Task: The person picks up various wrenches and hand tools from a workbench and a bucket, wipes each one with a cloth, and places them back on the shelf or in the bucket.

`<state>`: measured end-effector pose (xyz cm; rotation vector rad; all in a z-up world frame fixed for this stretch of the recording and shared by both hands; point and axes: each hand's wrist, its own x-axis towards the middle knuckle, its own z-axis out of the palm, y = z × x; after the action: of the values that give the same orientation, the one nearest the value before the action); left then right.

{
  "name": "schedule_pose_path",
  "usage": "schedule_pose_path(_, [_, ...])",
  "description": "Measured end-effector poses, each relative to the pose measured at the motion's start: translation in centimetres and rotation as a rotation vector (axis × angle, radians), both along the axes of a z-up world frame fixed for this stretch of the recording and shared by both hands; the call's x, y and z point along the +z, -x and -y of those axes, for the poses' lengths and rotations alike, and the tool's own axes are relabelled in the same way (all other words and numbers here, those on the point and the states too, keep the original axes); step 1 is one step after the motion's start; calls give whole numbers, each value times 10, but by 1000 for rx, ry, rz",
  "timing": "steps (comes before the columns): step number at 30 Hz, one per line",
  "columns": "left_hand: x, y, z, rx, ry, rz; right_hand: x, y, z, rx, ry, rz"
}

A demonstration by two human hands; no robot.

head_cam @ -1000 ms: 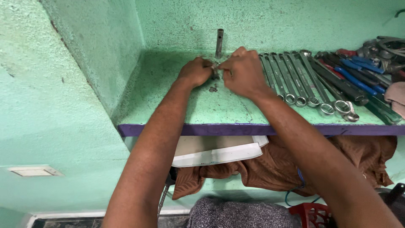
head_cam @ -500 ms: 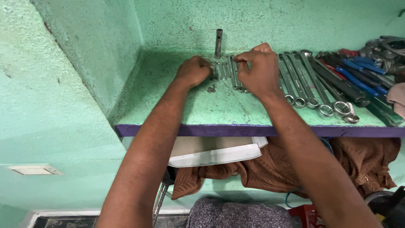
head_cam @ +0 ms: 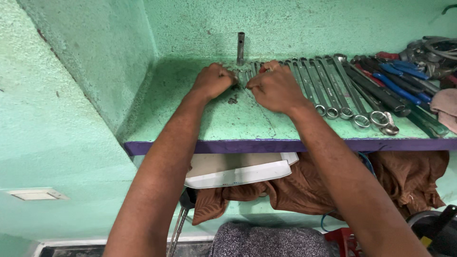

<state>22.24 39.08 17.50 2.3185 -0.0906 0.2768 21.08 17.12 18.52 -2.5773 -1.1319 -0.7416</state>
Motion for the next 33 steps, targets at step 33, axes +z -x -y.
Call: schedule_pose_path(33, [12,20,4,-63,-57,-20,1,3,0,3,2,-34])
